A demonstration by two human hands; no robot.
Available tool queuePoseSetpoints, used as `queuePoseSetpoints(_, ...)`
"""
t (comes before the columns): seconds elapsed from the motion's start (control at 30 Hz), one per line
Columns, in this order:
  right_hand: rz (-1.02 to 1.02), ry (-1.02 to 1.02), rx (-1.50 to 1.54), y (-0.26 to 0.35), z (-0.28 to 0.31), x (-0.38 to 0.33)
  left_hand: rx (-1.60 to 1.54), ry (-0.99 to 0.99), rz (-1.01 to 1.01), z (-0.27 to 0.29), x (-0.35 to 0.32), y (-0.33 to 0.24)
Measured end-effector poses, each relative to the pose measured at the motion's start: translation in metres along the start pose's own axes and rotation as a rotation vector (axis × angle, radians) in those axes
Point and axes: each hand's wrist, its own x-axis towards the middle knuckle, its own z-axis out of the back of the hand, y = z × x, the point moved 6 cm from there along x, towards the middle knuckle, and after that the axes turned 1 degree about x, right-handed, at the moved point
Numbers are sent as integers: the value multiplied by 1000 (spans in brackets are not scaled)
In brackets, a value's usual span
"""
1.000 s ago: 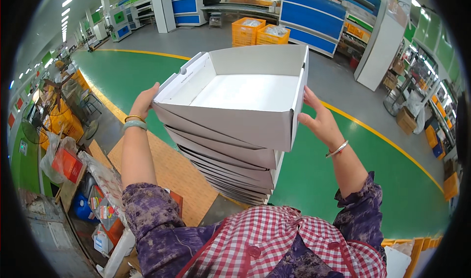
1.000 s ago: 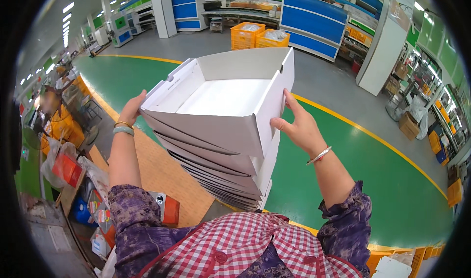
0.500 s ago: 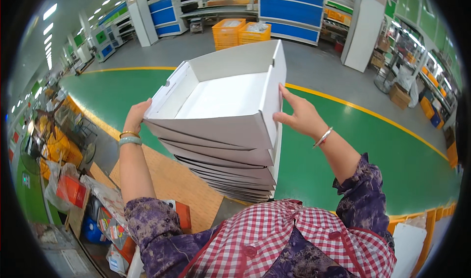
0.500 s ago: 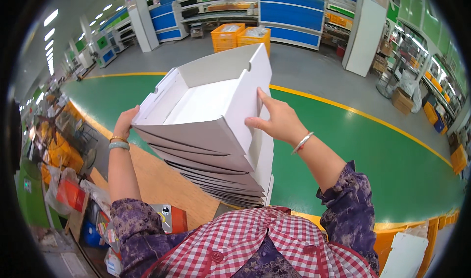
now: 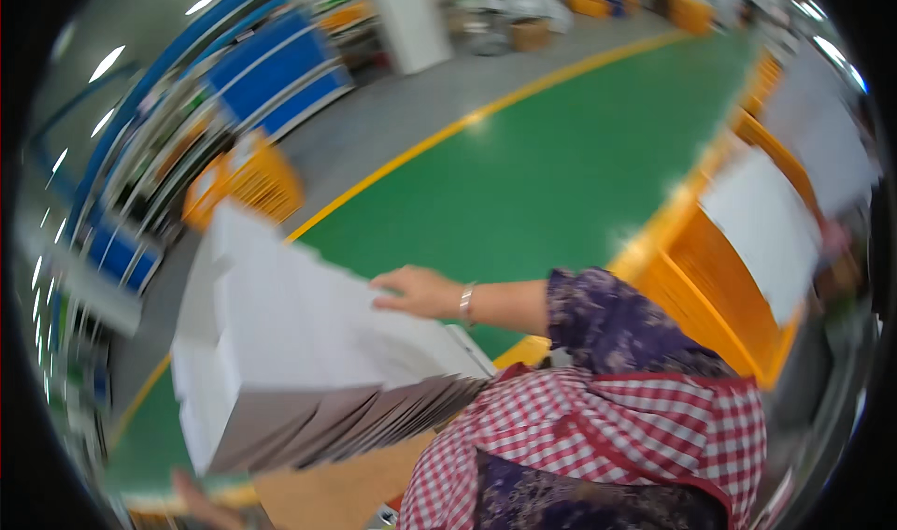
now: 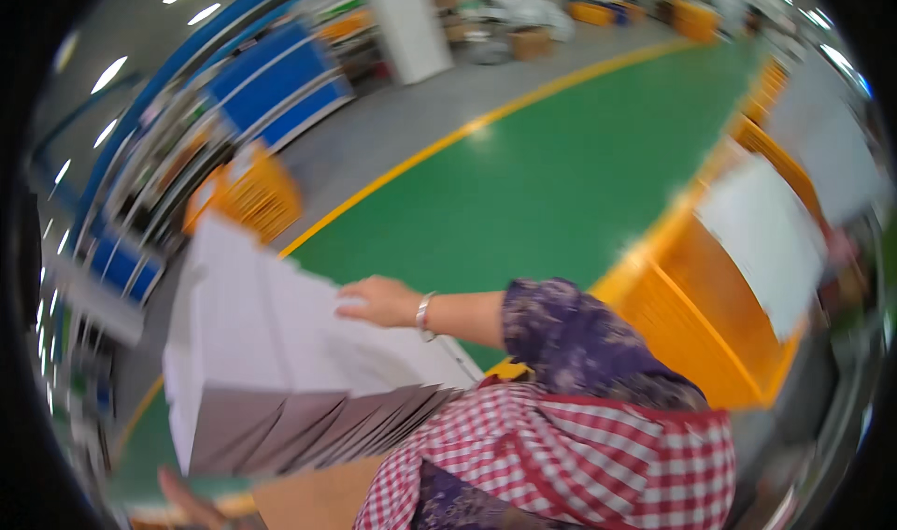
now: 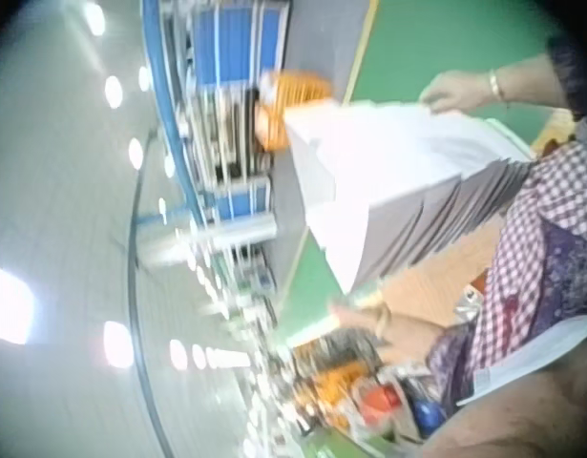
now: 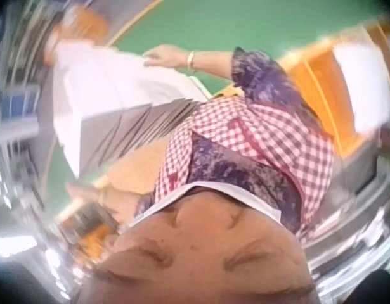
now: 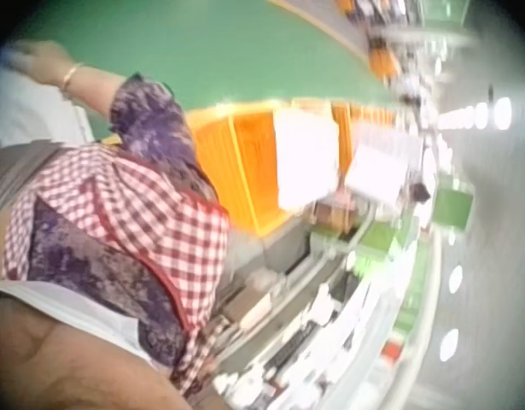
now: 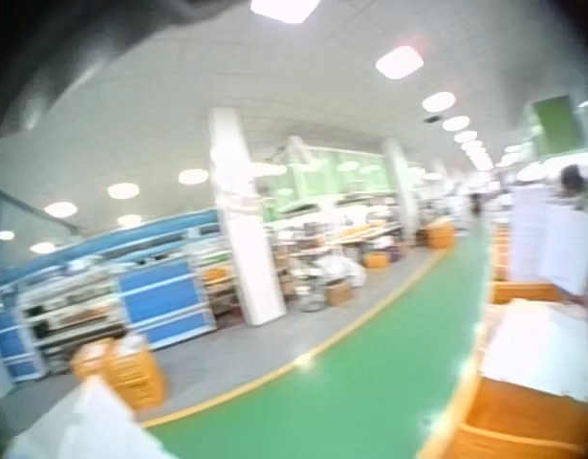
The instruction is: The person assembles white cardboard boxes by folding flat sheets along pre-scored lines and tucking tabs into slots. They repeatedly pick up flat sheets from a yellow crate, fold them into box shapes, and stack the finished boxes on a table.
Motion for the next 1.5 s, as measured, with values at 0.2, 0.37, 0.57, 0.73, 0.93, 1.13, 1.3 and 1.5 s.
queuePoseSetpoints(0.2,-325,97,-1,-84,-19,-85,271,-347,-701,-124,-125,-204)
queuePoseSetpoints(0.37,-557,6,-88,-143,-9,-161,34,172,-704,-234,-191,-255)
queuePoseSetpoints(0.57,-897,-1114,-59,-292,173,-438,-327,1236,-111,-417,-361,-223)
queuePoseSetpoints(0.73,-1270,-2017,-463,-234,195,-596,-370,1755,122,-538,-384,-173)
queuePoseSetpoints(0.93,-1199,-2377,251,-296,230,-731,-437,2136,119,-645,-529,-264)
queuePoseSetpoints(1.13,-849,-2278,698,-329,275,-733,-579,2301,15,-707,-652,-368)
queuePoseSetpoints(1.3,-597,-2289,618,-288,339,-704,-645,2058,-290,-771,-681,-406)
queuePoseSetpoints(1.5,-246,-2371,435,-130,426,-657,-518,1799,-464,-911,-688,-444)
